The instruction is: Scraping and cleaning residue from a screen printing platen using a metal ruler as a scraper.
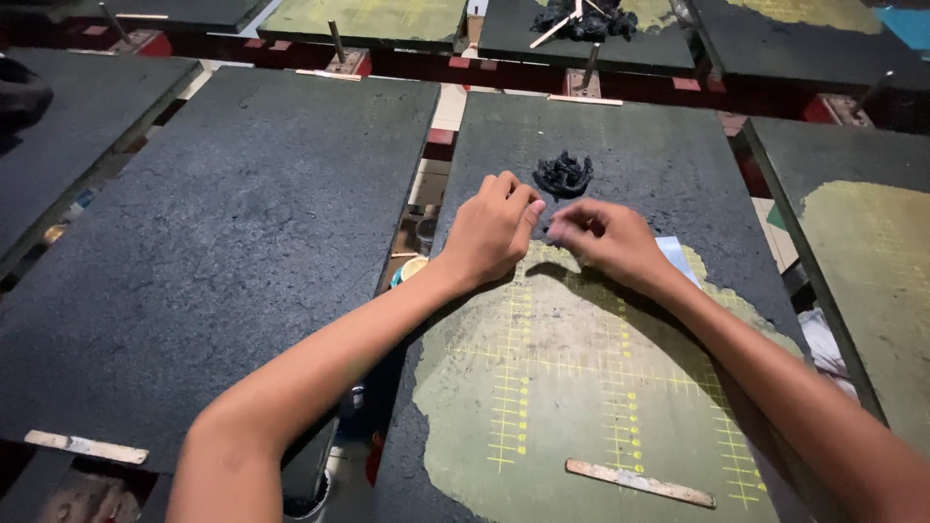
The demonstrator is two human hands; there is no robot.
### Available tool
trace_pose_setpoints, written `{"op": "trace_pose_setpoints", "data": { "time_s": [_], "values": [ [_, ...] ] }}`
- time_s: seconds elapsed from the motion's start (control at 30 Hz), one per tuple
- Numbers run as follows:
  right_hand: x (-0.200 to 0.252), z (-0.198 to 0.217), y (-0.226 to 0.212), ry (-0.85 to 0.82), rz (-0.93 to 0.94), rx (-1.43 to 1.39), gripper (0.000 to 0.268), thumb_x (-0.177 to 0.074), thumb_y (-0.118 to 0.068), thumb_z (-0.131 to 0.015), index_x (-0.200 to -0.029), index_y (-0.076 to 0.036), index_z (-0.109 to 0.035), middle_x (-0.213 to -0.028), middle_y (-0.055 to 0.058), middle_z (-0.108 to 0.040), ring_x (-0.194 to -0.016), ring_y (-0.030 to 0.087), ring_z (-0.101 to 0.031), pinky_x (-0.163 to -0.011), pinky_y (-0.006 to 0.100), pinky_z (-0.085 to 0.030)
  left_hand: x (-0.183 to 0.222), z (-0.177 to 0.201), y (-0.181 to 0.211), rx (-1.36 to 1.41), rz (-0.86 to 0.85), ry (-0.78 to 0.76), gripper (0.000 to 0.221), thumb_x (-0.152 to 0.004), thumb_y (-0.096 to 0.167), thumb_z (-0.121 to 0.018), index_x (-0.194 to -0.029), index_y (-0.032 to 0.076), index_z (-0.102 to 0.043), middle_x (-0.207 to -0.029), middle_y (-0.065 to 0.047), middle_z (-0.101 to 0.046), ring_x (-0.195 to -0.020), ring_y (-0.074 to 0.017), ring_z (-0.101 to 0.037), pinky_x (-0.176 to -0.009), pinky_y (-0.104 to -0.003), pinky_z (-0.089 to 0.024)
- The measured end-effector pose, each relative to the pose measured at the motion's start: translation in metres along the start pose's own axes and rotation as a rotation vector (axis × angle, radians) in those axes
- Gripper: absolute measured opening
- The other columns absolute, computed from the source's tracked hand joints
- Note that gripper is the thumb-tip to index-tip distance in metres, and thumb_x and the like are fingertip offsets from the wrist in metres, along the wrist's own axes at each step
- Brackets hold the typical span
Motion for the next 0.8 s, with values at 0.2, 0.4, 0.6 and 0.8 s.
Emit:
{"op": "trace_pose_setpoints", "data": {
  "time_s": [0.2,0.4,0.6,0.8],
  "values": [
    [0.002,0.003,-0.003,0.05,0.159,0.26,0.019,-0.08,-0.024,-0.085,-0.097,-0.016,-0.083,-0.088,0.008,-0.074,-0.074,0.023,-0.067,-0.065,0.037,-0.053,0.0,0.0,0.001,0.053,-0.002,-0.018,0.028,-0.109,0.032,-0.048,-0.097,0.01,-0.061,-0.086,-0.002,-0.044,-0.076,-0.0245,-0.054,-0.052,-0.036,-0.049],
    [0.0,-0.001,0.007,0.13,0.326,0.372,0.012,-0.088,-0.02,-0.08,-0.093,-0.01,-0.077,-0.086,0.01,-0.072,-0.081,0.032,-0.071,-0.066,0.039,-0.054,0.001,-0.001,0.002,0.046,-0.019,-0.03,0.031,-0.109,0.036,-0.049,-0.096,0.01,-0.062,-0.086,-0.003,-0.045,-0.074,-0.0223,-0.054,-0.051,-0.034,-0.048],
    [0.006,-0.01,0.019,0.254,0.28,0.638,0.007,-0.098,-0.02,-0.065,-0.092,-0.016,-0.066,-0.081,0.001,-0.056,-0.074,0.031,-0.065,-0.06,0.042,-0.052,0.003,-0.005,0.001,0.031,-0.006,-0.026,0.033,-0.107,0.039,-0.052,-0.093,0.011,-0.063,-0.085,-0.003,-0.047,-0.074,-0.0245,-0.056,-0.051,-0.037,-0.048],
    [-0.003,-0.003,0.03,0.19,0.224,0.468,0.012,-0.096,-0.023,-0.069,-0.092,-0.011,-0.067,-0.082,0.004,-0.062,-0.08,0.03,-0.071,-0.064,0.041,-0.053,0.003,-0.004,0.0,0.037,0.003,-0.057,0.032,-0.107,0.036,-0.051,-0.093,0.01,-0.064,-0.086,-0.004,-0.048,-0.074,-0.0214,-0.056,-0.05,-0.035,-0.048]
  ]
}}
Point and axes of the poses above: each hand's wrist, its own x-axis away from the middle knuckle, its own z-axis out of the back of the hand, y = z × x, the point moved 9 cm from there along -x, towards the middle knuckle
